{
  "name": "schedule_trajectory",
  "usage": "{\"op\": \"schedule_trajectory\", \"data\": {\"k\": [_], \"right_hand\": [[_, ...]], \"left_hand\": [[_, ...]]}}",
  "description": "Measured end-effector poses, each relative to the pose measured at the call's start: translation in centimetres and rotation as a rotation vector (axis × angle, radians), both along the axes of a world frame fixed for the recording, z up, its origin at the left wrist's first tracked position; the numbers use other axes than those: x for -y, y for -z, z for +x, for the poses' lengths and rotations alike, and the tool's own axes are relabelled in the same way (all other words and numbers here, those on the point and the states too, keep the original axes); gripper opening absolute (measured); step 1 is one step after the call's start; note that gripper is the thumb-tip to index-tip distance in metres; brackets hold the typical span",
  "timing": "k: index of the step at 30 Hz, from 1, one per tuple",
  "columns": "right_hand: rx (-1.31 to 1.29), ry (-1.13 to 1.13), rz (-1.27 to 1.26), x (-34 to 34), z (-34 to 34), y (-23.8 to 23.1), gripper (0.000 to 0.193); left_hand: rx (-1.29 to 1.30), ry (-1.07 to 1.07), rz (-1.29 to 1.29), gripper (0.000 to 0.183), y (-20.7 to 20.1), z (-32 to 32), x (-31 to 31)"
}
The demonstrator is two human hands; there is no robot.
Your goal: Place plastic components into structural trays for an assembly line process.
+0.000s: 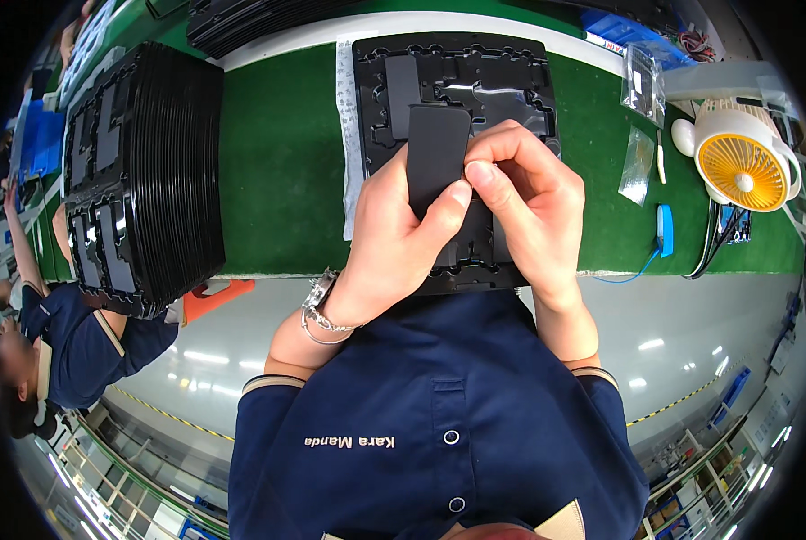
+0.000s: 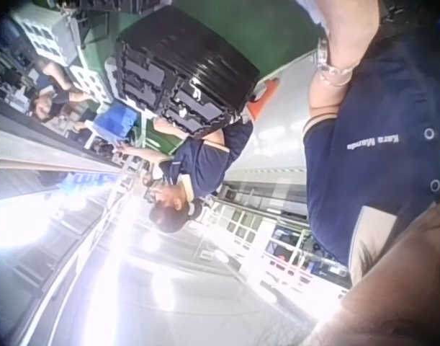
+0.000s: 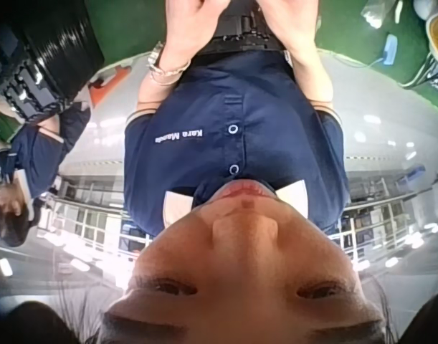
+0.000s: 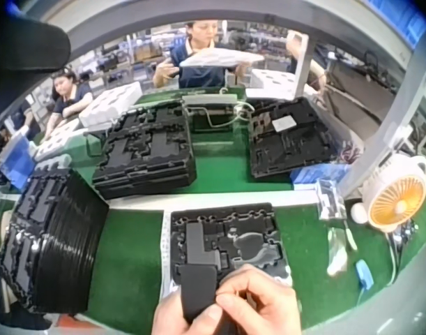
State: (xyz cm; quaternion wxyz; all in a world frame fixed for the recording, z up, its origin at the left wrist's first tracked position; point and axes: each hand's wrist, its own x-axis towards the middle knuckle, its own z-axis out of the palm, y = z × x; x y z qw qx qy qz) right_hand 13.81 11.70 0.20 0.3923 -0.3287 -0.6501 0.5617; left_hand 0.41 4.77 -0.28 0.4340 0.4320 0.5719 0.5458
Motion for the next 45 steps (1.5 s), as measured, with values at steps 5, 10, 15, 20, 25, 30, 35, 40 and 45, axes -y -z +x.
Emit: {"op": "schedule_trajectory", "data": {"k": [5, 10, 15, 20, 25, 30, 35, 40, 45], "right_hand": [[0.03, -0.021, 0.076, -0.2, 0.2, 0.4, 0.012], [0.062, -0.036, 0.041, -0.3, 0.0, 0.1, 0.012], [-0.009, -0.111, -0.119, -0.6, 0.2, 0.4, 0.014], [-0.086, -0.102, 0.012, -2.6, -0.2, 0.3, 0.017], [0.057, -0.094, 0.17, -3.0, 0.2, 0.2, 0.02], [0.178, -0.032, 0.26, -3.1, 0.5, -0.1, 0.016], [0.085, -0.202, -0.054, -3.3, 0.4, -1.8, 0.024], [0.222, 0.05, 0.219, -10.2, 1.5, -0.2, 0.018], [0.491, -0.04, 0.445, -14.3, 2.8, 4.2, 0.014]], "left_hand": [[0.043, -0.003, 0.011, 0.023, 0.3, 0.1, 0.1], [0.067, -0.007, 0.009, 0.024, 0.5, 0.2, 0.3], [0.008, -0.002, 0.014, 0.023, 0.4, 0.1, 0.4], [0.726, 0.269, -0.208, 0.029, 0.4, -0.6, 0.4], [1.728, 0.794, -0.404, 0.046, 1.1, -0.8, -0.6], [1.701, 0.71, -0.38, 0.044, 1.5, -0.8, -0.7], [0.11, 0.123, -0.126, 0.038, 1.2, 0.4, -0.2], [-0.194, -0.062, 0.098, 0.027, 2.4, -1.3, 0.2], [-0.224, -0.122, 0.039, 0.019, 3.2, -2.9, 1.2]]}}
